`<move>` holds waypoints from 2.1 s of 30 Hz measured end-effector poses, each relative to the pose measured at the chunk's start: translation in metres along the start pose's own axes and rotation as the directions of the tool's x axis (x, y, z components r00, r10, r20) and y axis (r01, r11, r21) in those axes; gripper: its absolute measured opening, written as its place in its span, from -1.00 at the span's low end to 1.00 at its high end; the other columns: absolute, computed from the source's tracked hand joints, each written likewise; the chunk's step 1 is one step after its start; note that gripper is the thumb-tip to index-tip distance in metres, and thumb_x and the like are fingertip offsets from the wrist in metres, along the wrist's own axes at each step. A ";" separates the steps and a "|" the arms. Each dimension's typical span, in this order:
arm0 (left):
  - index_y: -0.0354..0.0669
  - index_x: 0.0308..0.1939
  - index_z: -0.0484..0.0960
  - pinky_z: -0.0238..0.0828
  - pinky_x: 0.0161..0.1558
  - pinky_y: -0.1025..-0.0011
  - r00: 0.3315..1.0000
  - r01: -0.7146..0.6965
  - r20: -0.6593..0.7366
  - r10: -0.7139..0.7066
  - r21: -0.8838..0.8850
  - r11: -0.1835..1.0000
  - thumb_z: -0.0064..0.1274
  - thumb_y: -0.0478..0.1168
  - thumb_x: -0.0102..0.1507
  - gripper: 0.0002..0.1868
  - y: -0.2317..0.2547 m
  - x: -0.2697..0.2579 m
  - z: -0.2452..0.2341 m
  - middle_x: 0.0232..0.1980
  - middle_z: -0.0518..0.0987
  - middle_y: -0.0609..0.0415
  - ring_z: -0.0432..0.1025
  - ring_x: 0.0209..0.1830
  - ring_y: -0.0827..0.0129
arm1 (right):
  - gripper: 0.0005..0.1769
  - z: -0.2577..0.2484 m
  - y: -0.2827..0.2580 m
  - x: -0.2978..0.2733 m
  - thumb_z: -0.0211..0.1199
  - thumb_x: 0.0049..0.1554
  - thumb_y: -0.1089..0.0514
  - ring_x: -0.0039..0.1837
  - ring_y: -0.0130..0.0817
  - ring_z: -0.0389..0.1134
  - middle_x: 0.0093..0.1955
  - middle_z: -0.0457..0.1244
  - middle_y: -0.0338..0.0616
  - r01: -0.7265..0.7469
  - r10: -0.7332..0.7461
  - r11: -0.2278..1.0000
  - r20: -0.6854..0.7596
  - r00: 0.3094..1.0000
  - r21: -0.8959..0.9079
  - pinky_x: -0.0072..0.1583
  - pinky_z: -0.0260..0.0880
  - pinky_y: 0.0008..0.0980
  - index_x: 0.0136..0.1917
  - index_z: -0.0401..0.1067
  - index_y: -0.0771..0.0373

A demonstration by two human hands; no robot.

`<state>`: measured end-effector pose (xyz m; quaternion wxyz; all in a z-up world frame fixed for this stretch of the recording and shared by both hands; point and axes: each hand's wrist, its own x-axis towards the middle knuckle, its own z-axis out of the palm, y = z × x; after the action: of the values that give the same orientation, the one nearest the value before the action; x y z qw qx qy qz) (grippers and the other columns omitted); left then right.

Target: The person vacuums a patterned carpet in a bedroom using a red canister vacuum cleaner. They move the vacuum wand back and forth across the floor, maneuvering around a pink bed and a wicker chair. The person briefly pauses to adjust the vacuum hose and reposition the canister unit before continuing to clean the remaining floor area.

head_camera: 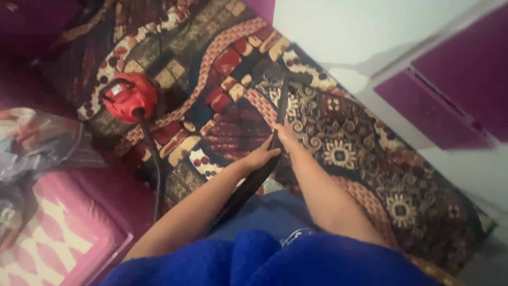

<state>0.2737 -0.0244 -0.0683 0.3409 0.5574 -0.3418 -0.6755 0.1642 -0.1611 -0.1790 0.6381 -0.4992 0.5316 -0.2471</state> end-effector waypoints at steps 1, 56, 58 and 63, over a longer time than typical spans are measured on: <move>0.17 0.66 -0.11 0.43 0.06 0.36 0.989 0.137 -0.054 -0.134 0.063 0.989 0.01 -0.02 0.34 -0.12 0.019 -0.010 -0.004 0.30 0.52 -0.08 0.46 0.10 0.25 | -0.22 0.004 -0.004 0.008 0.21 0.08 0.05 0.11 -0.19 0.39 0.17 0.35 0.07 -0.015 0.014 0.999 -0.004 1.000 -0.034 0.08 0.40 -0.29 0.53 0.16 0.24; -0.29 0.43 0.24 0.29 0.30 0.17 0.994 0.054 0.068 -0.085 0.366 0.929 0.05 0.08 0.24 -0.21 -0.132 -0.145 0.000 0.39 0.38 -0.33 0.32 0.35 -0.09 | -0.43 0.090 0.061 -0.204 0.15 0.11 0.05 -0.04 -0.27 0.40 -0.02 0.38 -0.10 -0.487 0.531 0.842 0.199 0.823 -0.231 0.01 0.42 -0.24 0.41 0.38 0.00; -0.21 0.57 -0.21 0.41 0.23 0.18 0.977 0.190 -0.127 -0.174 0.134 0.973 0.22 0.03 0.06 0.19 -0.115 -0.153 0.006 0.39 0.31 -0.30 0.37 0.32 -0.05 | -0.39 0.082 0.054 -0.194 0.16 0.15 0.01 0.01 -0.29 0.42 0.05 0.40 -0.16 -0.524 0.549 0.836 0.202 0.811 -0.165 0.05 0.44 -0.25 0.44 0.40 0.19; -0.31 0.58 -0.06 0.30 0.32 0.15 0.992 0.091 0.069 -0.106 0.189 0.978 0.27 0.05 0.16 0.11 -0.108 -0.146 0.000 0.39 0.33 -0.31 0.31 0.36 -0.07 | -0.13 0.081 0.041 -0.166 0.20 0.15 0.09 -0.18 -0.20 0.38 -0.08 0.32 0.02 -0.513 0.518 0.849 0.013 0.855 -0.128 -0.13 0.42 -0.19 0.66 -0.01 0.01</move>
<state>0.2866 0.1563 -0.0835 0.2397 0.5760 -0.3885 -0.6781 0.1784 0.0249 -0.1499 0.6622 -0.3814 0.6446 -0.0228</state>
